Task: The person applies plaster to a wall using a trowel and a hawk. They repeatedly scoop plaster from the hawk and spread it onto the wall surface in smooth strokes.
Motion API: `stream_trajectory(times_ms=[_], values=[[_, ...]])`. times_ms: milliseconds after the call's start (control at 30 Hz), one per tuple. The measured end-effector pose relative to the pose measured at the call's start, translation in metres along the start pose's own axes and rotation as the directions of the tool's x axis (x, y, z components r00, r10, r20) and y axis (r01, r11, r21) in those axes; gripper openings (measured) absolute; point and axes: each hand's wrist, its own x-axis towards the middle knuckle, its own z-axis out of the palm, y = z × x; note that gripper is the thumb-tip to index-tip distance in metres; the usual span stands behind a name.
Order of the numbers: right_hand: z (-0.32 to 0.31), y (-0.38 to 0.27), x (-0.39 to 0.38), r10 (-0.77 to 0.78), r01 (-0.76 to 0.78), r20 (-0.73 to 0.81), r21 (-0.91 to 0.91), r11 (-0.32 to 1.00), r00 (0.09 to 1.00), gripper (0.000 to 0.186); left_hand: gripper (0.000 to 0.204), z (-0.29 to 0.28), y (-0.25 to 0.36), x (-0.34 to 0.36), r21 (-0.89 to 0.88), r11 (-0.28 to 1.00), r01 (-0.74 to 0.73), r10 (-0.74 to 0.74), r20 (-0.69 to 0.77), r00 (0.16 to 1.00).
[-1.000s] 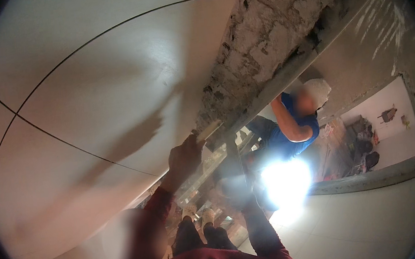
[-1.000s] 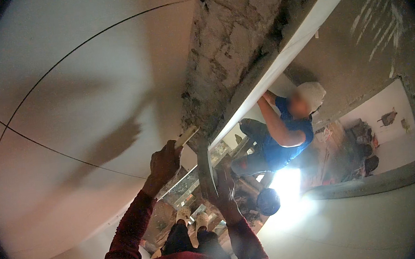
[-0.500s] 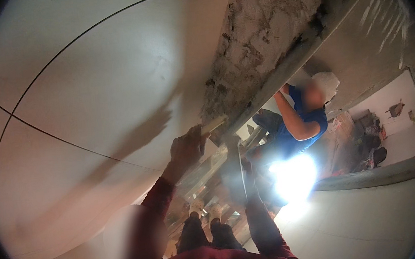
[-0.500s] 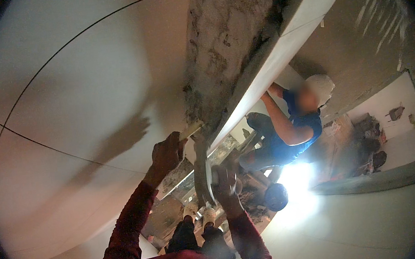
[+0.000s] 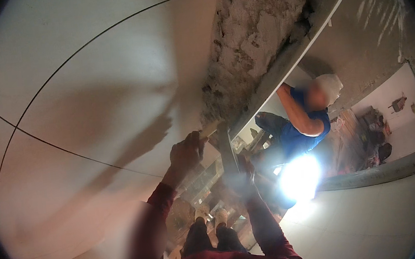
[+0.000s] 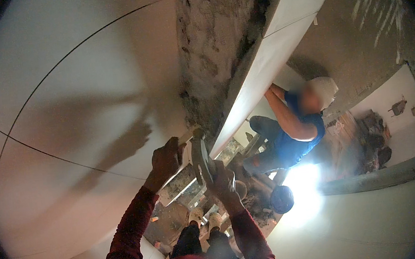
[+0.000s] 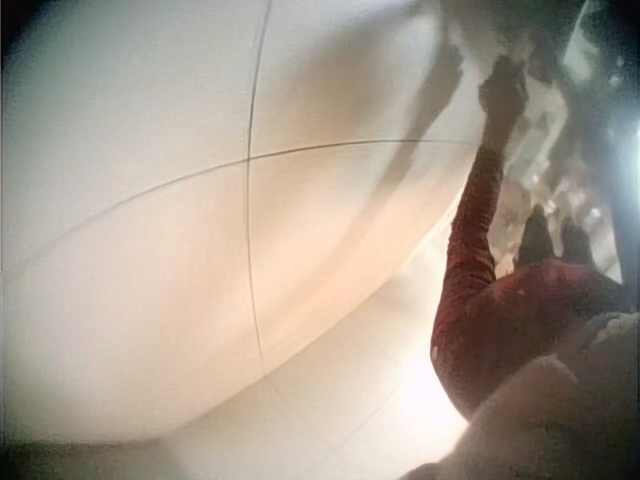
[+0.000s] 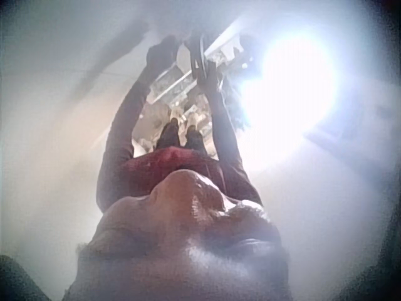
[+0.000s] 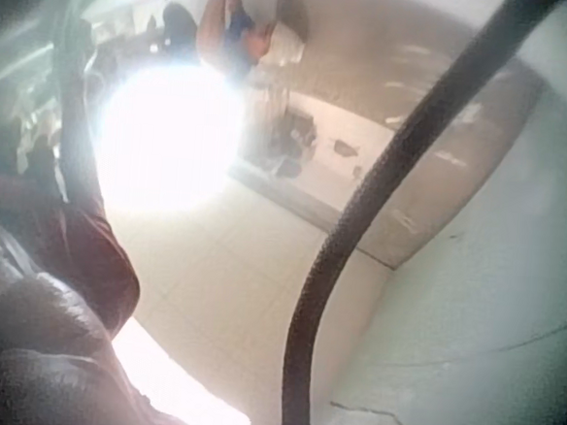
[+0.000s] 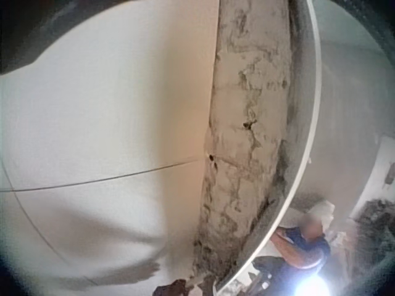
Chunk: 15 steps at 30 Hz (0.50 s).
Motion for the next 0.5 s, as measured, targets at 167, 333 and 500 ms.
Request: stream_trajectory(times_ms=[167, 333, 500], values=[[0.020, 0.056, -0.011, 0.072, -0.066, -0.024, 0.207, 0.976, 0.997, 0.035, 0.026, 0.004, 0.010, 0.018, -0.031, 1.000, 0.000, -0.001, -0.018, 1.000], [0.024, 0.039, 0.022, 0.130, -0.134, 0.059, 0.087, 0.987, 0.990, 0.032, 0.025, 0.000, 0.001, 0.032, 0.022, 0.998, 0.058, -0.058, 0.006, 0.998], [0.048, 0.113, -0.019, 0.209, -0.226, 0.090, 0.283, 0.932, 0.974, 0.034, 0.023, -0.001, 0.016, 0.041, -0.058, 0.998, -0.031, 0.029, -0.050, 0.998]])
